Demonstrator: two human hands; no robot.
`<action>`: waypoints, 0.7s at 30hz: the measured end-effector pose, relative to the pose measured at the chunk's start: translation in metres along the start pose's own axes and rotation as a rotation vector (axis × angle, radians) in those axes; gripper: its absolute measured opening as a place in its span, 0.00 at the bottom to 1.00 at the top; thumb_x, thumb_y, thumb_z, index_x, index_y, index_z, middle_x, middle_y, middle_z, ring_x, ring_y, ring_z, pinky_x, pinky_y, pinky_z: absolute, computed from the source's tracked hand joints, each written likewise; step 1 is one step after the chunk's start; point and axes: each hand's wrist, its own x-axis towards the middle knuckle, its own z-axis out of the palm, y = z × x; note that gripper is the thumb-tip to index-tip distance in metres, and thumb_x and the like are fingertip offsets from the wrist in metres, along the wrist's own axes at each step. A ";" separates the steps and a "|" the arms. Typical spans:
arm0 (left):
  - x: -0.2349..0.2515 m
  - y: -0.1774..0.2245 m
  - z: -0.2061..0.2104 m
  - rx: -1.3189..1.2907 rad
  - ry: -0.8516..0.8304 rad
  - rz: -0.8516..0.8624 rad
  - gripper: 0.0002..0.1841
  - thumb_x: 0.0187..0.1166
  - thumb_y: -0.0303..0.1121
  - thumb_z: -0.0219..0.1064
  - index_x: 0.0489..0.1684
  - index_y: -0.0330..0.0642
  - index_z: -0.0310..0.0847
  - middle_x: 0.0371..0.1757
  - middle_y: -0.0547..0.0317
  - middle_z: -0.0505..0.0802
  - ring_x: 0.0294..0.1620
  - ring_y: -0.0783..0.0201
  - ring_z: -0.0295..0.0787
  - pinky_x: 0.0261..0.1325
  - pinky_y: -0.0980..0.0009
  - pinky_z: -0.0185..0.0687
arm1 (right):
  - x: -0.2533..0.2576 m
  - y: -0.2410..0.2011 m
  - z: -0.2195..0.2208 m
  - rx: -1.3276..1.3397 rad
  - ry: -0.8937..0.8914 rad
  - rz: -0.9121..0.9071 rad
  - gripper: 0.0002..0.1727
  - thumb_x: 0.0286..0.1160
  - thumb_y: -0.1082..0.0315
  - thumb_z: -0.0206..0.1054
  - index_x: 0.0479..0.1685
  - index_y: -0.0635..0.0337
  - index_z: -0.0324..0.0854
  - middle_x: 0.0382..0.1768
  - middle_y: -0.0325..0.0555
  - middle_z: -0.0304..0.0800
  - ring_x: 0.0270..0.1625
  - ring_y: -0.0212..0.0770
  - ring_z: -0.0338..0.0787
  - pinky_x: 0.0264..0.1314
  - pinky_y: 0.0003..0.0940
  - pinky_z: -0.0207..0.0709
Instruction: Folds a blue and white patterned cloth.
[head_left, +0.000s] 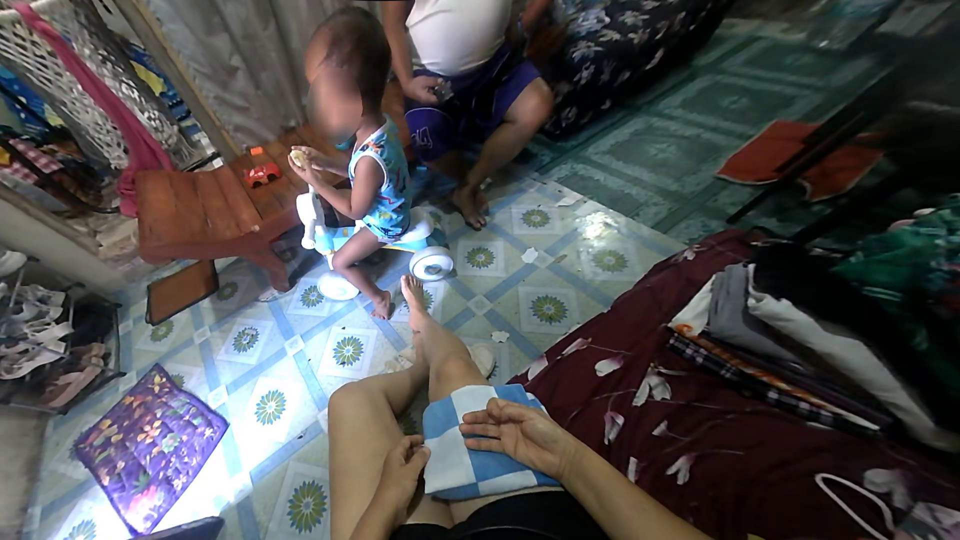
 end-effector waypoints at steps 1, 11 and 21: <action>0.000 0.000 0.000 0.005 -0.001 0.000 0.18 0.89 0.29 0.56 0.72 0.27 0.72 0.56 0.43 0.89 0.51 0.61 0.89 0.58 0.63 0.85 | 0.000 0.000 0.000 -0.009 0.000 -0.001 0.17 0.90 0.73 0.35 0.37 0.58 0.69 0.48 0.56 0.93 0.57 0.56 0.94 0.63 0.53 0.85; 0.000 -0.001 0.000 -0.013 -0.001 0.010 0.19 0.87 0.28 0.59 0.72 0.26 0.72 0.56 0.43 0.89 0.51 0.62 0.88 0.59 0.64 0.84 | 0.000 0.000 0.001 -0.005 0.002 -0.001 0.17 0.91 0.73 0.35 0.37 0.58 0.69 0.49 0.56 0.93 0.57 0.56 0.94 0.64 0.53 0.85; 0.000 0.000 0.000 -0.018 -0.004 0.010 0.19 0.86 0.27 0.60 0.71 0.26 0.72 0.55 0.43 0.89 0.50 0.63 0.89 0.58 0.65 0.85 | 0.000 0.000 0.001 -0.002 0.001 0.006 0.17 0.90 0.73 0.35 0.37 0.57 0.68 0.48 0.55 0.94 0.57 0.56 0.94 0.63 0.53 0.86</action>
